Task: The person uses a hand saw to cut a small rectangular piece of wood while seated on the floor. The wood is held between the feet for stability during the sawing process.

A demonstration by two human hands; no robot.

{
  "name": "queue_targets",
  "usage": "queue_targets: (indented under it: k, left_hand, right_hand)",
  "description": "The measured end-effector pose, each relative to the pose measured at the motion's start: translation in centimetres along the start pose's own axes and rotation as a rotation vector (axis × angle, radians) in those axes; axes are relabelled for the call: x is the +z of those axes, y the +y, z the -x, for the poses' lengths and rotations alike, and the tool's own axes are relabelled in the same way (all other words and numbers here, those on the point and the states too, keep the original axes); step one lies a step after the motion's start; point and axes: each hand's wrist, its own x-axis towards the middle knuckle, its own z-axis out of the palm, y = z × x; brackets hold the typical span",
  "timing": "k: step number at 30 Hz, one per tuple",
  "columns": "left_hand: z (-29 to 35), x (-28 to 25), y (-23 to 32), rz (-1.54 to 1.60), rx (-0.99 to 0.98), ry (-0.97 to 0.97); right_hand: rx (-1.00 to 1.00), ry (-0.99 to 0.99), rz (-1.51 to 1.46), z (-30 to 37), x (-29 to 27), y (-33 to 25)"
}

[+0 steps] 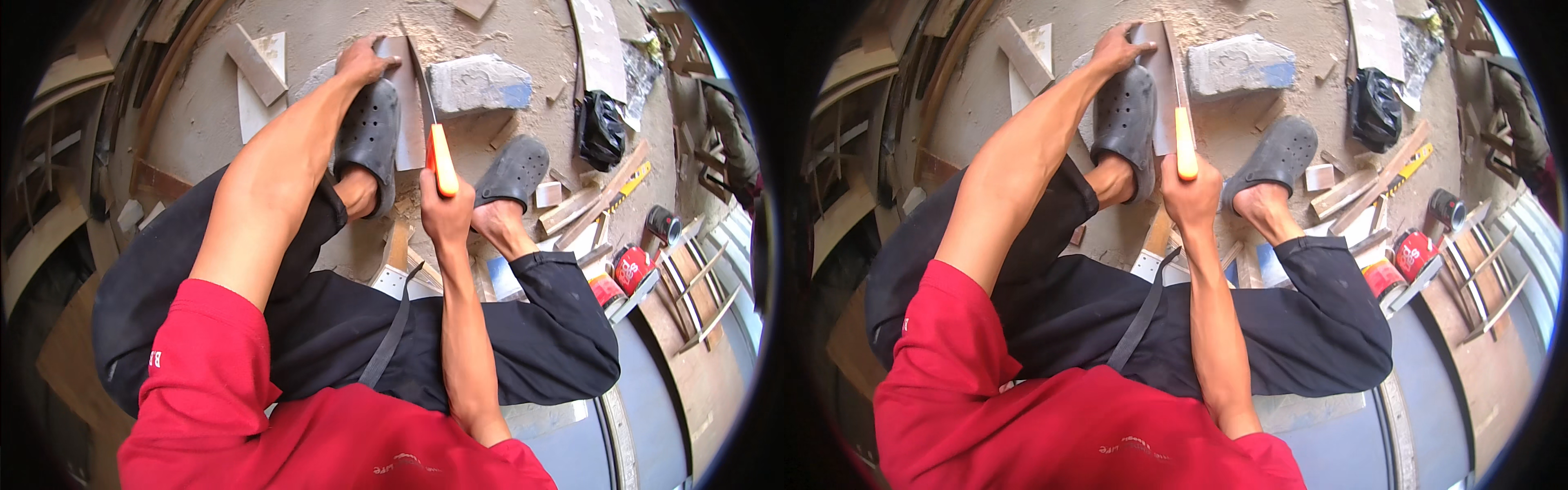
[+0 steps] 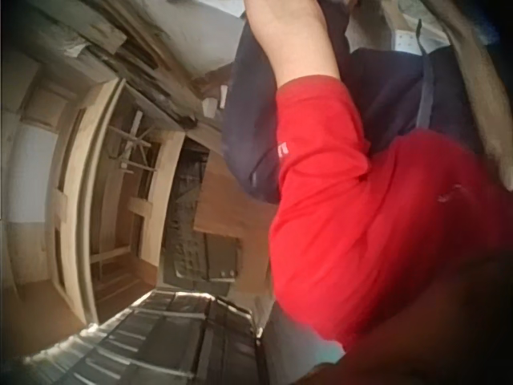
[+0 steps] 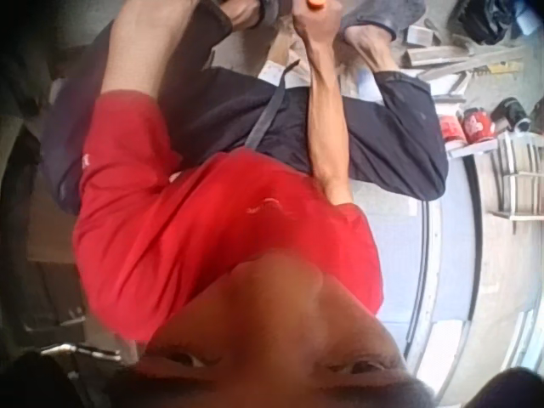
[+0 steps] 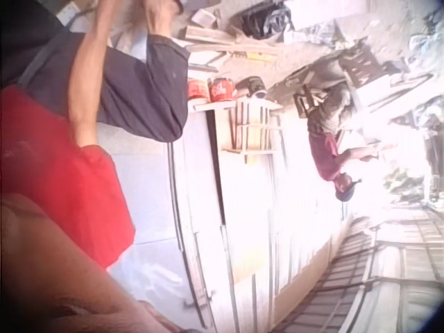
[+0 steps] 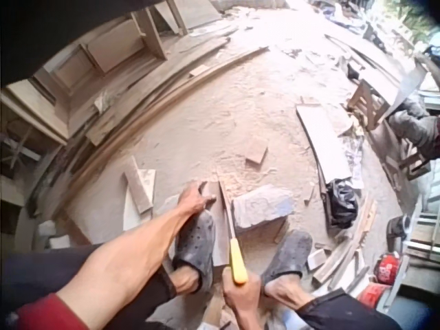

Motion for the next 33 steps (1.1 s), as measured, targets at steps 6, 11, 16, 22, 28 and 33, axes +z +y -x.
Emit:
queue_targets:
  k: [6,11,16,22,28,33]
  left_hand:
    - [0.1,-0.3,-1.2,0.035,-0.052,0.014]
    - [0.6,0.3,-0.2,0.044,-0.059,0.010]
    - [0.1,-0.5,-0.7,0.049,-0.077,0.022]
    - [0.4,0.2,-0.5,0.020,-0.058,0.072]
    - [0.4,-0.1,-0.6,0.005,-0.037,0.060]
    - [0.5,0.0,-0.5,0.011,-0.066,0.057]
  right_hand:
    - [-0.015,-0.074,0.068,5.1,-4.6,-0.1]
    - [-0.032,-0.010,0.028,0.3,0.1,2.3]
    - [-0.017,-0.082,0.086,1.9,-3.3,1.5]
    - [-0.005,-0.049,0.034,-2.2,0.5,3.5]
    - [-0.042,-0.091,0.086,0.8,-2.9,2.5]
    - [-0.081,-0.062,0.039,0.5,-1.1,4.3]
